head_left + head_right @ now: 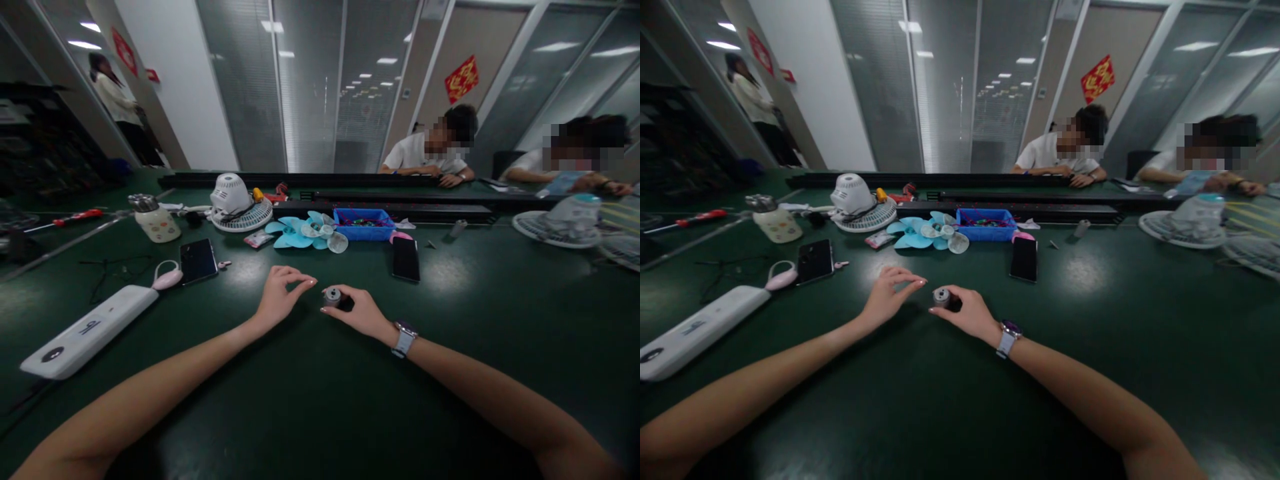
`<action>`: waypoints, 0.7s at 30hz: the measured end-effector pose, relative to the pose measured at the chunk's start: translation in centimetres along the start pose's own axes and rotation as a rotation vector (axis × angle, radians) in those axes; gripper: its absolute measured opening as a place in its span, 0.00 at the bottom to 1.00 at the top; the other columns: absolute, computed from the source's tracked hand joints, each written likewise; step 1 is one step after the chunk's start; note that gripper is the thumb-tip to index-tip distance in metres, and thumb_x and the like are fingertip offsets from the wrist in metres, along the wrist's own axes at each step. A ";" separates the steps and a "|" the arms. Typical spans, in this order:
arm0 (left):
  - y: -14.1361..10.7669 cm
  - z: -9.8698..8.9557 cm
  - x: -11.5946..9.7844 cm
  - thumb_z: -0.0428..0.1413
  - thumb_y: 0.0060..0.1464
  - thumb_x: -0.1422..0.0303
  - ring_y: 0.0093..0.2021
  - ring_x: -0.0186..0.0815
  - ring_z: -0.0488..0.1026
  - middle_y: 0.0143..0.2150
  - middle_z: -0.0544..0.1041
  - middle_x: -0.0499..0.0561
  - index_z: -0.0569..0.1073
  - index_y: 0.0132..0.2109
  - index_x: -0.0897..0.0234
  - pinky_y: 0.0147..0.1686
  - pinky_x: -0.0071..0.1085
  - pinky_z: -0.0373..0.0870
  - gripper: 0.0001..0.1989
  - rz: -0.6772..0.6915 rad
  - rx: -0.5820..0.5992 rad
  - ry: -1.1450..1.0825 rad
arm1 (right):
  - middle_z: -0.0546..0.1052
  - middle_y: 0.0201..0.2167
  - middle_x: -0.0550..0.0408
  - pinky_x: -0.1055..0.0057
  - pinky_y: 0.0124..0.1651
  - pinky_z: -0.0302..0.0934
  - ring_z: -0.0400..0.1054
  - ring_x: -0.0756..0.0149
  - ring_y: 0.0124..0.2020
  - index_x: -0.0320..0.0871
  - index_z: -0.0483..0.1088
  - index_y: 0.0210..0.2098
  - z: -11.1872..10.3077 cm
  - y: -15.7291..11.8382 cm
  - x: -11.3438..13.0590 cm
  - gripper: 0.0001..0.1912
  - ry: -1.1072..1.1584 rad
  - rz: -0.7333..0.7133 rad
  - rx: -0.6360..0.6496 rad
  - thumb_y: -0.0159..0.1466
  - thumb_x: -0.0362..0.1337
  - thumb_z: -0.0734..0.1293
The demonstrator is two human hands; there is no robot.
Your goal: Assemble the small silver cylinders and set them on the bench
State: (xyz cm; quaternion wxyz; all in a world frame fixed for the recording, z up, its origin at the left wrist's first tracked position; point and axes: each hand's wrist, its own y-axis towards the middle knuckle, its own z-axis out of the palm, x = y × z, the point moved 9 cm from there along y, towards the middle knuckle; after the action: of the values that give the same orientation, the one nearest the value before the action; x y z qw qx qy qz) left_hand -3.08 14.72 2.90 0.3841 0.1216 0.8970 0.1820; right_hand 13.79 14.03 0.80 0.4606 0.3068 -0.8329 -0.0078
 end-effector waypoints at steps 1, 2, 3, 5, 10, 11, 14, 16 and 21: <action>-0.3 0.5 0.7 0.58 0.57 0.58 0.46 0.44 0.67 0.38 0.78 0.50 0.82 0.40 0.53 0.48 0.41 0.65 0.10 -0.026 0.033 0.015 | 0.78 0.45 0.53 0.63 0.45 0.66 0.73 0.62 0.43 0.47 0.72 0.50 0.0 0.0 0.1 0.22 -0.007 0.003 0.001 0.59 0.48 0.72; -0.6 1.1 1.2 0.58 0.57 0.58 0.45 0.44 0.67 0.37 0.77 0.50 0.82 0.40 0.53 0.47 0.41 0.65 0.10 -0.037 0.068 0.030 | 0.79 0.44 0.53 0.63 0.45 0.66 0.73 0.62 0.43 0.47 0.72 0.50 0.0 0.0 0.1 0.22 -0.012 0.005 -0.003 0.59 0.47 0.72; -0.9 1.7 1.5 0.59 0.57 0.58 0.44 0.44 0.67 0.36 0.77 0.50 0.82 0.40 0.52 0.45 0.41 0.65 0.09 -0.038 0.097 0.050 | 0.79 0.44 0.53 0.64 0.45 0.66 0.73 0.62 0.43 0.47 0.73 0.50 0.0 0.0 0.2 0.22 -0.017 0.007 -0.008 0.59 0.47 0.72; -1.4 2.6 1.6 0.59 0.56 0.57 0.44 0.45 0.66 0.36 0.76 0.51 0.82 0.40 0.50 0.44 0.41 0.64 0.09 -0.023 0.144 0.092 | 0.79 0.44 0.53 0.64 0.44 0.67 0.73 0.62 0.43 0.47 0.73 0.49 0.1 0.0 0.3 0.22 -0.018 0.007 -0.013 0.59 0.48 0.72; -1.6 3.1 1.0 0.58 0.56 0.56 0.45 0.46 0.66 0.39 0.76 0.52 0.82 0.40 0.48 0.46 0.43 0.63 0.09 0.007 0.184 0.147 | 0.79 0.44 0.53 0.62 0.48 0.67 0.73 0.60 0.44 0.46 0.73 0.49 -1.8 -0.3 -0.6 0.21 -0.022 0.000 -0.120 0.60 0.49 0.70; -1.6 3.0 0.9 0.58 0.57 0.56 0.45 0.46 0.66 0.39 0.76 0.53 0.82 0.41 0.48 0.46 0.43 0.64 0.10 0.005 0.185 0.144 | 0.79 0.44 0.52 0.61 0.49 0.67 0.73 0.60 0.44 0.46 0.73 0.49 -3.2 -0.5 -1.2 0.21 -0.049 0.010 -0.172 0.60 0.49 0.70; -1.6 2.9 0.8 0.57 0.57 0.55 0.46 0.46 0.66 0.40 0.76 0.53 0.82 0.43 0.48 0.45 0.43 0.64 0.11 -0.003 0.193 0.126 | 0.79 0.44 0.50 0.59 0.48 0.67 0.74 0.56 0.44 0.45 0.72 0.50 -8.9 -1.7 -4.1 0.24 -0.195 0.086 -0.354 0.60 0.53 0.68; -1.6 2.8 0.9 0.57 0.57 0.54 0.46 0.47 0.66 0.40 0.76 0.53 0.81 0.44 0.48 0.45 0.43 0.64 0.12 -0.009 0.186 0.113 | 0.79 0.44 0.48 0.59 0.46 0.67 0.74 0.54 0.43 0.44 0.72 0.50 -13.4 -3.1 -6.7 0.26 -0.314 0.183 -0.475 0.60 0.55 0.66; -1.6 3.1 1.7 0.56 0.57 0.53 0.45 0.47 0.66 0.40 0.76 0.52 0.81 0.45 0.47 0.44 0.43 0.65 0.13 -0.019 0.175 0.096 | 0.80 0.38 0.46 0.60 0.38 0.65 0.74 0.51 0.39 0.42 0.73 0.47 -21.2 -7.1 -12.9 0.28 -0.535 0.428 -0.645 0.59 0.57 0.63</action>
State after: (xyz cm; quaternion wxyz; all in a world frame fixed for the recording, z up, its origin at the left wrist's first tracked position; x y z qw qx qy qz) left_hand -2.04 14.63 -0.83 0.3301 0.1371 0.9280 0.1051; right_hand 38.72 20.72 1.06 0.2927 -0.0432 -0.9220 -0.2498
